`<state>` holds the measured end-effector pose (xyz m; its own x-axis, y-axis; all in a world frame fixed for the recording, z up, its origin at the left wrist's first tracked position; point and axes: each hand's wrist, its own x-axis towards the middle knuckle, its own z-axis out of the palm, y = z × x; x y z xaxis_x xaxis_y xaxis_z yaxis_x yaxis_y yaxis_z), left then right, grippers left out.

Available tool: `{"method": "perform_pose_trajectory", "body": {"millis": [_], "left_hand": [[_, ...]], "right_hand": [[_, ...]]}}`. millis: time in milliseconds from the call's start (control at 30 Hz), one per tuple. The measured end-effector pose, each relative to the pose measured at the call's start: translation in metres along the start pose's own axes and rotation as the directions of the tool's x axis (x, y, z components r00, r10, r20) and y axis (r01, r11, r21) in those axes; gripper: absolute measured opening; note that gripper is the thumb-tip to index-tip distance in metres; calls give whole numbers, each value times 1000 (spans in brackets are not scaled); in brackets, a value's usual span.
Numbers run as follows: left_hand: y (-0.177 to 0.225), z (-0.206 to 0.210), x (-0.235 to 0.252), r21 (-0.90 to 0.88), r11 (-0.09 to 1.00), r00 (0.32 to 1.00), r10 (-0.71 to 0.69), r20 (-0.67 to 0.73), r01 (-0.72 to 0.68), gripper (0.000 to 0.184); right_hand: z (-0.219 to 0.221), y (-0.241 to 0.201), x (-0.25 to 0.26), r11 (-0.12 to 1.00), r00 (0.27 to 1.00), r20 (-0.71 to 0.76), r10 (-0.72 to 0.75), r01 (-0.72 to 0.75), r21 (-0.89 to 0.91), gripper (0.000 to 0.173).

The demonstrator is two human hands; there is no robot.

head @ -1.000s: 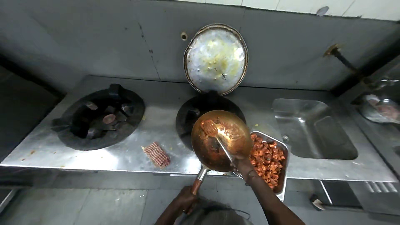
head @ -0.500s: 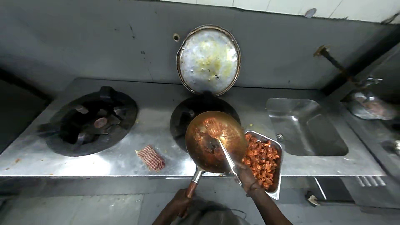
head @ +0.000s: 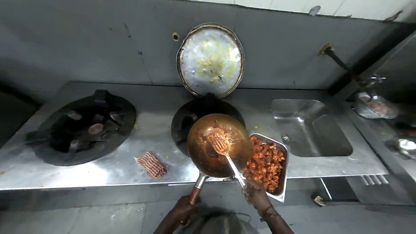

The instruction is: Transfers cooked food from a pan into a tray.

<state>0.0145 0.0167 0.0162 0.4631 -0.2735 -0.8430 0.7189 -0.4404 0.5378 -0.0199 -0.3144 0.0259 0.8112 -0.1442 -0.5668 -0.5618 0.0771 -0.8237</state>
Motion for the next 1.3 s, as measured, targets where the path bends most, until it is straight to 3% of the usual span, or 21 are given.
{"method": "perform_pose_trajectory", "body": {"millis": [167,367,533,667,833,1100,1300], "left_hand": [[0,0,-4,4,1000,1000,4,-15,-4,29],[2,2,-4,23,1000,999,3,-42,-3,26],[3,2,-3,19,1000,999,11,-49,-10,21],[3,2,-2,29,1000,999,2,-54,0,20],[2,2,0,40,999,998,0,-68,3,19],[1,3,-1,17,1000,998,-6,-67,7,22],[1,3,-2,17,1000,998,7,-58,-6,21]], "right_hand": [[-19,44,-25,995,993,-95,64,-55,88,25],[-58,87,-53,964,945,-314,96,-10,266,29],[-85,104,-77,957,826,-545,142,26,290,24],[-107,107,-92,966,748,-641,171,1,259,25],[-118,98,-93,988,740,-660,134,-47,148,26],[-120,79,-82,975,778,-607,161,-32,219,24],[-137,75,-98,990,759,-637,135,-85,109,26]]}}
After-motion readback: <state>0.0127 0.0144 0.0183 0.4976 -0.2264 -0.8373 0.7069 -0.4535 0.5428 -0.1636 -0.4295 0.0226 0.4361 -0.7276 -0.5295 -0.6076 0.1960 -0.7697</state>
